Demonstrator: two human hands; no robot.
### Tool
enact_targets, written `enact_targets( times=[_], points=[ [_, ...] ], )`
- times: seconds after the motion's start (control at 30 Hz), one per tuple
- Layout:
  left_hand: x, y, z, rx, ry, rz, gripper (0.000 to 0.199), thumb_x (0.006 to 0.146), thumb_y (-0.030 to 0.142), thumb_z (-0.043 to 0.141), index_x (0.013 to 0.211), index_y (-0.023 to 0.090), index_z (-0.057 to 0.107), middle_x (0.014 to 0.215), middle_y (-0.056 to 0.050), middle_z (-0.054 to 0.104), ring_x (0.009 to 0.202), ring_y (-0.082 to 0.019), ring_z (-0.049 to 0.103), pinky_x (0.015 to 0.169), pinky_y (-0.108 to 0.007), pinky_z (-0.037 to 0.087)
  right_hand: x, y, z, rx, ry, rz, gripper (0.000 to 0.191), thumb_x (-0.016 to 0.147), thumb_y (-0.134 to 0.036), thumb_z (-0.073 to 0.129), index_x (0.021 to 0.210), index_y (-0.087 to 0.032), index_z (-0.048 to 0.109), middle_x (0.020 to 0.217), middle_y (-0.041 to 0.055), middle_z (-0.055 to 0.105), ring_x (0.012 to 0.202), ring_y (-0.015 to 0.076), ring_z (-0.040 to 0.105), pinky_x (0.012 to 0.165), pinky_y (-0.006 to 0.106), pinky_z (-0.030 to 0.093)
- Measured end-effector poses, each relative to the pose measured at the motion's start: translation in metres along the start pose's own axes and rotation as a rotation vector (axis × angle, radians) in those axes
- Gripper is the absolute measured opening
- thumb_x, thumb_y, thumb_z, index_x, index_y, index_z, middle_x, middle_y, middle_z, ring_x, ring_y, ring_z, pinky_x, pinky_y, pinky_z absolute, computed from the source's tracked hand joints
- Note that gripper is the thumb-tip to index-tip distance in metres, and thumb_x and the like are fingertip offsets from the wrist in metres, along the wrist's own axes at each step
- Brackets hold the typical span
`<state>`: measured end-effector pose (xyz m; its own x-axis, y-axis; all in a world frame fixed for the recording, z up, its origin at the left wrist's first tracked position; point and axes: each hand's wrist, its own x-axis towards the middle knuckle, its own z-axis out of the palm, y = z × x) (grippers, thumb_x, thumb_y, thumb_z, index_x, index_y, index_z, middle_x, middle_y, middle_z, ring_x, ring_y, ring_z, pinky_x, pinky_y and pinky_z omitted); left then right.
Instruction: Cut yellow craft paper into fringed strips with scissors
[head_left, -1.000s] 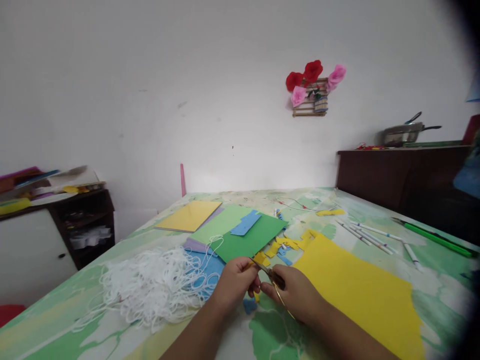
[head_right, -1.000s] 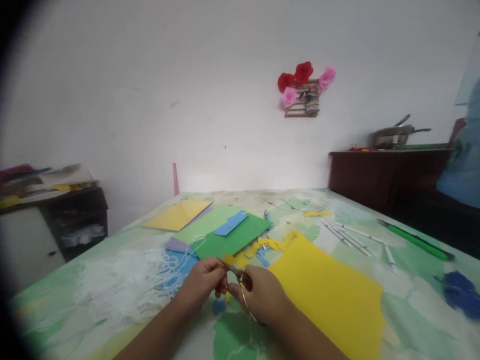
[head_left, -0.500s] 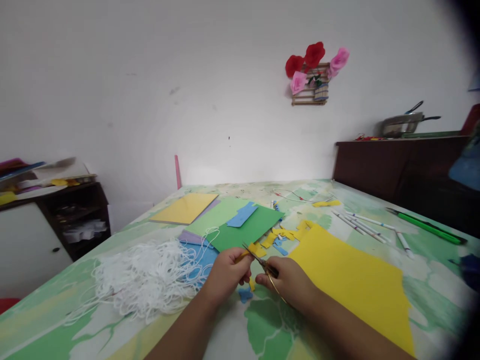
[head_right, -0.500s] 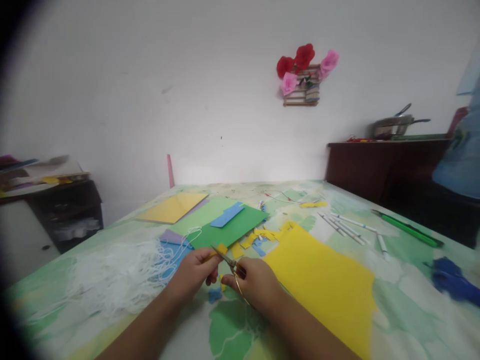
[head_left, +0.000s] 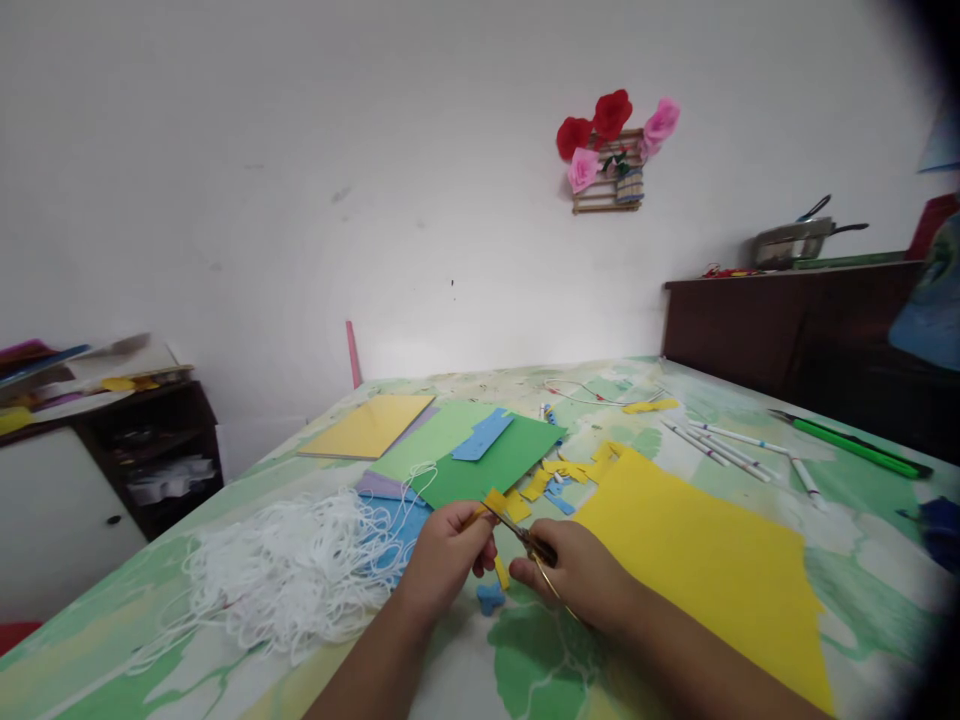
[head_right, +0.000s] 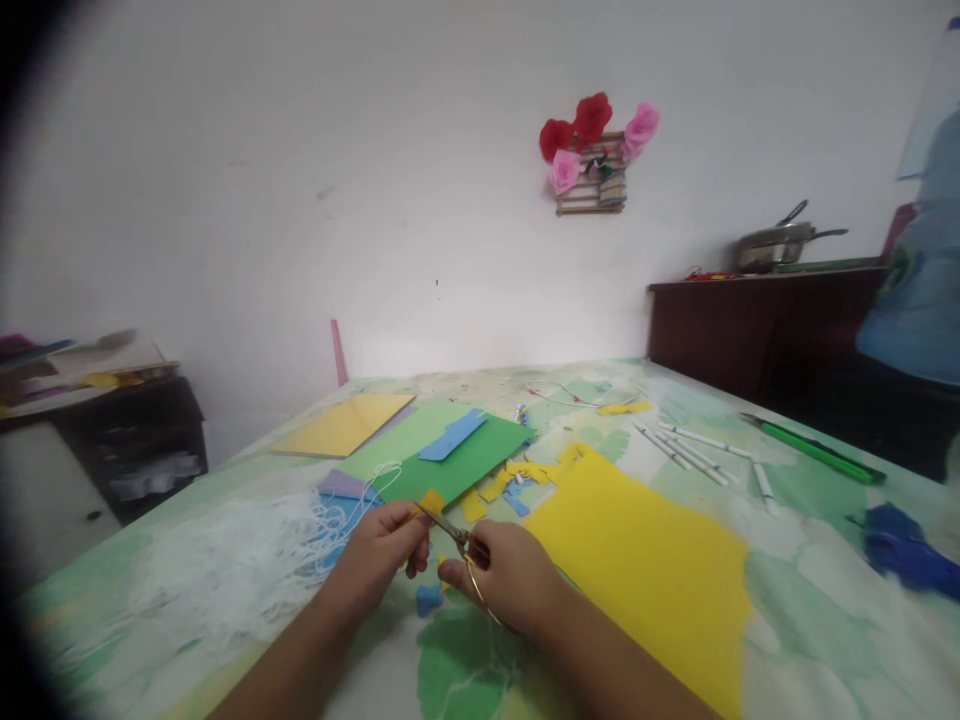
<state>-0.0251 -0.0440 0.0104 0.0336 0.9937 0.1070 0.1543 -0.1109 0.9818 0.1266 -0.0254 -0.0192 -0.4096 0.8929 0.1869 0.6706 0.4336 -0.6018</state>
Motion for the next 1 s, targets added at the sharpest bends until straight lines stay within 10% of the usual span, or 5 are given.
enact_targets(
  times=[1.0],
  points=[
    [0.013,-0.019,0.003,-0.159,0.006,-0.094,0.017,0.066,0.030,0.051,0.062,0.014,0.049,0.050,0.001,0.053,0.042,-0.008,0.048,0.042,-0.021,0.037,0.001,0.012,-0.011,-0.156,0.063,0.052,0.034,0.065,-0.050,0.051,0.058,-0.018,0.045,0.054,-0.0019,0.048,0.048,0.0092,0.036,0.043,0.021,0.018]
  ],
)
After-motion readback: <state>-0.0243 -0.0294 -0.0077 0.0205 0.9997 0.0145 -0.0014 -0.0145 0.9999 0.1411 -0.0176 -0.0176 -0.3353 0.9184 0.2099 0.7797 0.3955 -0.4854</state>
